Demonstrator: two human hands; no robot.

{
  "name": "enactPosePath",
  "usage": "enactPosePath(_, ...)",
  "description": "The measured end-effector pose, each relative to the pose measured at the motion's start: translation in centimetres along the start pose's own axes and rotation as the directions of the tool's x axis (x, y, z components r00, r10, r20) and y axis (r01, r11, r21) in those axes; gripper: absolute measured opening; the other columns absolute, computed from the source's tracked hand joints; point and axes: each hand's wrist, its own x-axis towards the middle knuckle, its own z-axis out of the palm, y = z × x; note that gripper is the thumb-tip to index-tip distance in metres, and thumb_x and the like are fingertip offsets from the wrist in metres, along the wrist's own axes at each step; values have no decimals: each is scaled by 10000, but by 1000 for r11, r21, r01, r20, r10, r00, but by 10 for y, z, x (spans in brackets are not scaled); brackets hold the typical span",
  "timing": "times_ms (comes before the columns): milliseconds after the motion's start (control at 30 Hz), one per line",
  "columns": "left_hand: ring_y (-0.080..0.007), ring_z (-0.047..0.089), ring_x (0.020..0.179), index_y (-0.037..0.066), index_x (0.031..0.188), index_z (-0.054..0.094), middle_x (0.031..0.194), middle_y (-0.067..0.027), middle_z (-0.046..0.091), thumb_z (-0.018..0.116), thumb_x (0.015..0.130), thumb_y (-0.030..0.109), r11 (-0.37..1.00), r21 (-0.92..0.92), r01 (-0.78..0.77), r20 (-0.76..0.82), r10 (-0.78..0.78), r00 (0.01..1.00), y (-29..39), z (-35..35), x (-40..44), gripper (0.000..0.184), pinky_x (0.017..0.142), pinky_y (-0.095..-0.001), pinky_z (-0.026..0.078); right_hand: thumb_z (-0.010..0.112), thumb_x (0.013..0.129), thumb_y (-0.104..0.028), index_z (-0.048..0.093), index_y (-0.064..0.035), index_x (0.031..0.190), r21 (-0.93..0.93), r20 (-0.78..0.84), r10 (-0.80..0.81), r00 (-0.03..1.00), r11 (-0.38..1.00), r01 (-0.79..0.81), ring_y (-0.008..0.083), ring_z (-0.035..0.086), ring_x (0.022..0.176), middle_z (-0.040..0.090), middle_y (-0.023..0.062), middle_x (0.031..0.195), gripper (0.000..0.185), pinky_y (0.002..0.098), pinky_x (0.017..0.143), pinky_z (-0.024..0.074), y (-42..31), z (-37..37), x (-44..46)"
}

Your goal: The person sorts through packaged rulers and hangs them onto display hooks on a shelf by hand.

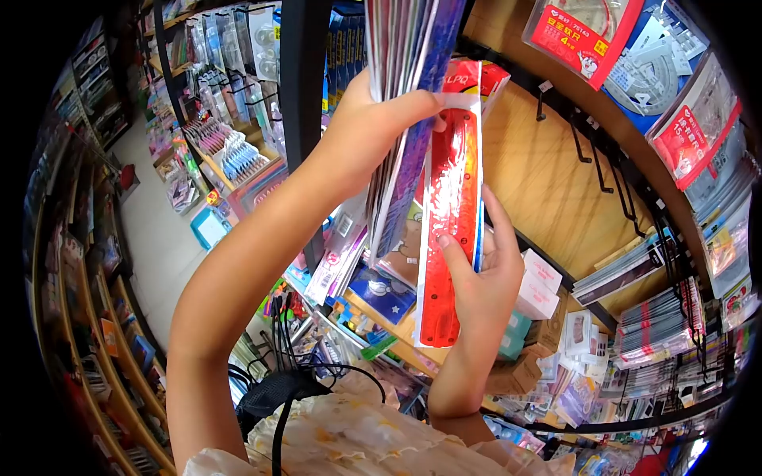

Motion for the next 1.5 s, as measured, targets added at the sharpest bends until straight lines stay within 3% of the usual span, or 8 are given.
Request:
enactPosePath(333, -112, 485, 572, 3, 782, 457, 653, -61, 501, 508, 593, 72, 999, -4, 53, -65, -54, 996, -3, -3, 12, 207, 551, -222, 397, 488, 620, 89, 329, 43, 1063, 82, -3, 52, 999, 995, -52, 131, 480, 804, 474, 139, 930, 473, 212, 673, 387, -1, 0, -2)
enactPosePath(433, -124, 489, 613, 5, 919, 445, 698, -63, 493, 496, 607, 123, 997, 68, 48, -3, -48, 999, -8, -6, 13, 337, 563, -238, 398, 490, 620, 69, 354, 41, 1048, 95, -2, 106, 994, 990, -105, 134, 450, 871, 453, 138, 985, 450, 224, 729, 363, -2, -2, -3)
enactPosePath(867, -107, 455, 710, 12, 912, 427, 781, -53, 505, 496, 584, 48, 976, 182, -117, -34, 125, 992, -18, 3, 2, 337, 648, -230, 365, 483, 624, 82, 342, 45, 1054, 183, -4, 142, 990, 973, -139, 128, 471, 817, 472, 120, 938, 454, 220, 694, 383, -4, -3, -10)
enactPosePath(1033, -320, 488, 657, 17, 838, 414, 730, -186, 494, 503, 552, 80, 773, 590, -232, 10, 280, 960, -14, 8, 4, 306, 570, -319, 397, 477, 623, 103, 301, 53, 1074, 142, -3, 98, 995, 985, -97, 149, 500, 775, 490, 156, 887, 487, 215, 648, 409, 2, -5, -8)
enactPosePath(1133, -260, 509, 682, 29, 911, 412, 713, -145, 504, 494, 576, 55, 519, 783, -343, 159, 367, 917, -15, 7, 3, 346, 605, -291, 389, 474, 625, 103, 298, 55, 1074, 152, 13, 112, 994, 982, -113, 146, 497, 780, 493, 155, 884, 485, 213, 651, 406, -1, -4, -7)
enactPosePath(1167, -309, 478, 724, 35, 895, 410, 756, -167, 496, 505, 550, 62, 434, 809, -396, 199, 432, 880, -20, 6, 5, 359, 618, -313, 392, 473, 625, 103, 298, 56, 1074, 177, 16, 116, 993, 977, -117, 144, 497, 780, 494, 155, 883, 484, 213, 652, 405, -3, -3, -6)
enactPosePath(1267, -241, 490, 628, 27, 821, 414, 918, -101, 478, 565, 475, 84, -6, 864, -503, 440, 493, 750, -26, 1, 9, 382, 500, -325, 405, 479, 621, 93, 325, 44, 1063, 170, 23, 99, 995, 980, -102, 137, 493, 782, 483, 131, 913, 470, 220, 658, 406, 3, -3, -5)
enactPosePath(1500, -239, 506, 638, 22, 814, 411, 1005, -131, 434, 584, 455, 93, -66, 865, -497, 466, 468, 751, -28, 0, 18, 404, 485, -307, 414, 488, 619, 89, 335, 29, 1060, 209, 42, 145, 989, 966, -151, 133, 495, 774, 482, 128, 915, 471, 221, 644, 414, 4, -6, -3)
